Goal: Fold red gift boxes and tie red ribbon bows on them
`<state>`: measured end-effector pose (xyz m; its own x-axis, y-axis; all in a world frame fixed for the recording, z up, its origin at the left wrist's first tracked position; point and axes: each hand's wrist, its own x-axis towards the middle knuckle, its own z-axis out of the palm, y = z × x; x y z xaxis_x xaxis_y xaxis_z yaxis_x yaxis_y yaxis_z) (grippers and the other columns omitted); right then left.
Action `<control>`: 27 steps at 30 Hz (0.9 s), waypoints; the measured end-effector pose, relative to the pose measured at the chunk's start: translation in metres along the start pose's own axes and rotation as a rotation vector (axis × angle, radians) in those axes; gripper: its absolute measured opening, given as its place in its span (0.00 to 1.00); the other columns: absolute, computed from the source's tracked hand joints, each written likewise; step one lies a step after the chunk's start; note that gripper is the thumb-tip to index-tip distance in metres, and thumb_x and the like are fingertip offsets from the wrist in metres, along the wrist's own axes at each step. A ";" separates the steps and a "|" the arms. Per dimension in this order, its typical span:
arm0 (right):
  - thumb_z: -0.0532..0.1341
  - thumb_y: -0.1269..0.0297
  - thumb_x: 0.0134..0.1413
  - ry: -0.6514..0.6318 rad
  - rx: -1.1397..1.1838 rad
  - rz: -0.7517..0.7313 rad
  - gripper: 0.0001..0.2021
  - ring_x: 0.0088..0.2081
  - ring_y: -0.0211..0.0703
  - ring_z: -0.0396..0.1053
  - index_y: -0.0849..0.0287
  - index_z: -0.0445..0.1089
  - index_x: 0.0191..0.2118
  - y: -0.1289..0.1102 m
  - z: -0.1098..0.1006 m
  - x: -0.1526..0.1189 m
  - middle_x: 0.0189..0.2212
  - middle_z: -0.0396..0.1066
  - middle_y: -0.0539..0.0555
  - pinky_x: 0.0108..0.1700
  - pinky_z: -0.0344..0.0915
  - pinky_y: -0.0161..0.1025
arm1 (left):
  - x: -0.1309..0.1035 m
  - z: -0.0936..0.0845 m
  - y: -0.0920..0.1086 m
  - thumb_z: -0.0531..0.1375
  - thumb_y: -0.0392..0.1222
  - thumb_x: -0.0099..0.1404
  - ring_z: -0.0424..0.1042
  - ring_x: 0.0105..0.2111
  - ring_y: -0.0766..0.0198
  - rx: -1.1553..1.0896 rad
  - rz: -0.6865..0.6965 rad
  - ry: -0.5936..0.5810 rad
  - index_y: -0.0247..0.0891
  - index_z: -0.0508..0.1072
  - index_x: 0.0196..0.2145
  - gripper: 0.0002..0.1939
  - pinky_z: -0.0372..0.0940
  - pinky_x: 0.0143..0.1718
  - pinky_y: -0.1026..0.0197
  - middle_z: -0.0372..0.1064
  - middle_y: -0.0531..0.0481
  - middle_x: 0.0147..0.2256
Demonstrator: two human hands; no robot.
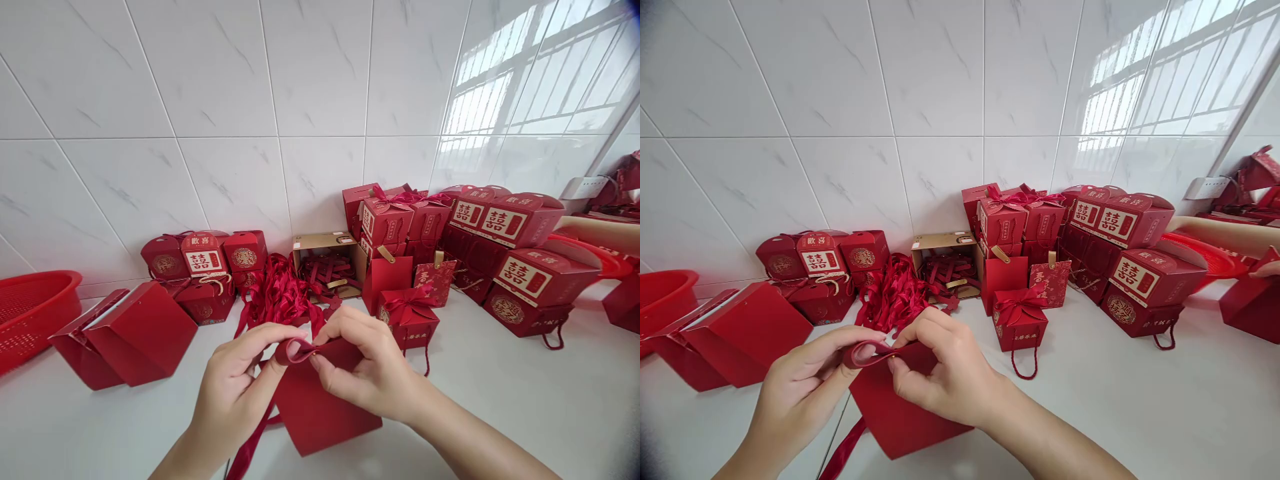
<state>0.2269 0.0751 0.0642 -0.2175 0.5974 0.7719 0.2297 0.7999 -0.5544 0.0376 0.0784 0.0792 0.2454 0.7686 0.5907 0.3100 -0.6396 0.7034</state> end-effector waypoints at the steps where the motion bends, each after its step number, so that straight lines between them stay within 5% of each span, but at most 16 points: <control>1: 0.64 0.74 0.50 0.002 0.009 -0.021 0.06 0.32 0.37 0.68 0.59 0.70 0.35 -0.001 0.000 0.000 0.30 0.72 0.51 0.34 0.66 0.33 | 0.000 0.000 0.001 0.61 0.35 0.63 0.76 0.33 0.67 -0.019 0.025 -0.002 0.47 0.78 0.38 0.09 0.69 0.34 0.72 0.77 0.55 0.35; 11: 0.65 0.75 0.49 0.095 0.034 -0.130 0.08 0.30 0.37 0.68 0.57 0.70 0.36 -0.006 -0.002 0.000 0.29 0.71 0.52 0.31 0.69 0.34 | -0.002 -0.002 -0.002 0.60 0.32 0.62 0.77 0.37 0.66 0.000 0.204 -0.117 0.52 0.74 0.45 0.17 0.71 0.38 0.70 0.77 0.56 0.39; 20: 0.65 0.74 0.53 0.094 0.085 -0.158 0.08 0.32 0.37 0.69 0.57 0.71 0.39 0.002 0.005 -0.004 0.31 0.71 0.52 0.35 0.69 0.34 | -0.007 -0.002 -0.001 0.61 0.32 0.62 0.78 0.31 0.67 0.119 0.210 -0.045 0.51 0.76 0.47 0.18 0.73 0.34 0.69 0.79 0.55 0.36; 23: 0.73 0.63 0.46 0.068 0.131 0.064 0.24 0.44 0.44 0.70 0.52 0.66 0.49 0.011 -0.002 -0.002 0.42 0.72 0.54 0.45 0.69 0.41 | -0.007 -0.007 0.003 0.63 0.33 0.62 0.77 0.32 0.67 0.077 0.129 0.123 0.49 0.77 0.44 0.15 0.73 0.34 0.70 0.79 0.56 0.35; 25: 0.77 0.55 0.35 0.057 0.168 0.273 0.43 0.56 0.52 0.65 0.49 0.57 0.58 0.020 -0.008 -0.001 0.54 0.65 0.59 0.54 0.66 0.49 | -0.006 -0.012 0.009 0.65 0.35 0.60 0.77 0.33 0.68 -0.017 0.054 0.363 0.47 0.79 0.40 0.11 0.72 0.36 0.71 0.78 0.58 0.33; 27: 0.76 0.49 0.32 0.020 0.264 0.427 0.52 0.62 0.55 0.57 0.48 0.50 0.63 0.027 -0.010 -0.001 0.62 0.57 0.61 0.60 0.60 0.54 | -0.003 -0.017 0.016 0.67 0.36 0.59 0.76 0.39 0.66 -0.162 0.010 0.594 0.46 0.78 0.39 0.09 0.72 0.45 0.68 0.78 0.60 0.36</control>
<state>0.2430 0.0959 0.0514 -0.1379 0.8753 0.4634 0.0458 0.4730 -0.8799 0.0264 0.0660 0.0955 -0.3207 0.6553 0.6840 0.1552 -0.6760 0.7204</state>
